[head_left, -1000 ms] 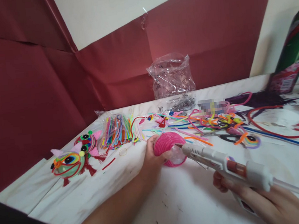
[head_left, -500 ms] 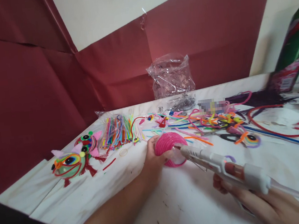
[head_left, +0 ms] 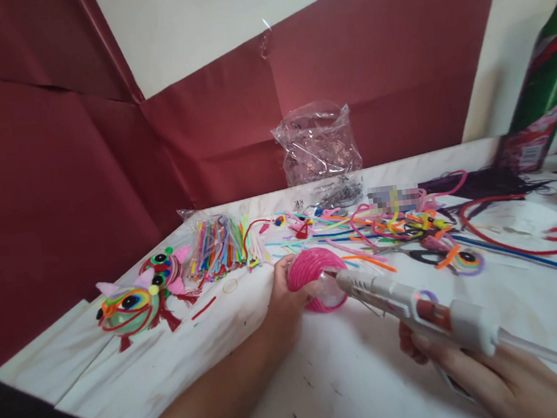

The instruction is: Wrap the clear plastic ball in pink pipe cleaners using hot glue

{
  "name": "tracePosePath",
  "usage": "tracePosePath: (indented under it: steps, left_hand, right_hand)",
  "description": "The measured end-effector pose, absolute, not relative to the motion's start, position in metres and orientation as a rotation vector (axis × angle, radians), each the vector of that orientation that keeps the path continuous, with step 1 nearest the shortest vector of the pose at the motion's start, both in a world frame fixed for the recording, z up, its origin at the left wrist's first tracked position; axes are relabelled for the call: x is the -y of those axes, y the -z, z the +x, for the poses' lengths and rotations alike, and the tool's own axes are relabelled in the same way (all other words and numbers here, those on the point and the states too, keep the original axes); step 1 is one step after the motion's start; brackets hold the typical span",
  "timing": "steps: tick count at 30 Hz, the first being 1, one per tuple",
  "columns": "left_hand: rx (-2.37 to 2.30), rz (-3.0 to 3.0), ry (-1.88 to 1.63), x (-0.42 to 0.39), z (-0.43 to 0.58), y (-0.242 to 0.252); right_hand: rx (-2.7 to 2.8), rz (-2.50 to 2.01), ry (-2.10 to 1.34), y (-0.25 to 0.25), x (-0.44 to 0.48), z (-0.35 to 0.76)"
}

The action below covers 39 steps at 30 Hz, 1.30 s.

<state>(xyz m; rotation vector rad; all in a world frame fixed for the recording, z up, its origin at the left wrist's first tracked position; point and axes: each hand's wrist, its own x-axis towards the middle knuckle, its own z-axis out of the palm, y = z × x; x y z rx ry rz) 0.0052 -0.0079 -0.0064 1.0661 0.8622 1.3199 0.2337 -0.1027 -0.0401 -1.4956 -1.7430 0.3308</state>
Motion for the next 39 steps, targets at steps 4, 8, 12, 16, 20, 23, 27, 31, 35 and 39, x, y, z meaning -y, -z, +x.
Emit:
tracePosePath:
  steps: [4,8,12,16,20,23,27,31,35,39]
  left_hand:
    - [-0.854,1.063,-1.316,0.009,0.006,0.005]
    - [-0.838,1.044,-1.306,0.009,0.006,0.005]
    - [-0.827,1.038,-1.293,0.009,0.006,0.005]
    - [-0.833,1.029,-1.293,0.010,0.007,0.004]
    - [-0.813,1.019,-1.305,0.009,0.007,0.004]
    - [-0.807,1.003,-1.291,0.008,0.007,0.004]
    - [-0.795,0.987,-1.301,0.009,0.007,0.003]
    - [-0.778,1.005,-1.285,0.009,0.007,0.004]
    - [-0.779,1.012,-1.283,0.009,0.007,0.005]
    - [-0.808,1.013,-1.280,0.010,0.008,0.003]
  right_hand:
    - [1.762,-1.463,-0.332,0.034,0.102,0.230]
    - [1.829,-1.473,-0.358,0.035,0.097,0.236]
    - [1.776,-1.555,-0.360,0.034,0.099,0.232]
    - [1.763,-1.573,-0.381,0.030,0.100,0.226]
    - [1.739,-1.565,-0.335,0.028,0.099,0.226]
    - [1.782,-1.526,-0.370,0.027,0.098,0.226]
    - [1.696,-1.559,-0.344,0.026,0.099,0.225]
    - [1.759,-1.534,-0.377,0.032,0.099,0.228]
    - [1.831,-1.506,-0.406,0.040,0.096,0.237]
    - [1.862,-1.488,-0.394,0.046,0.094,0.242]
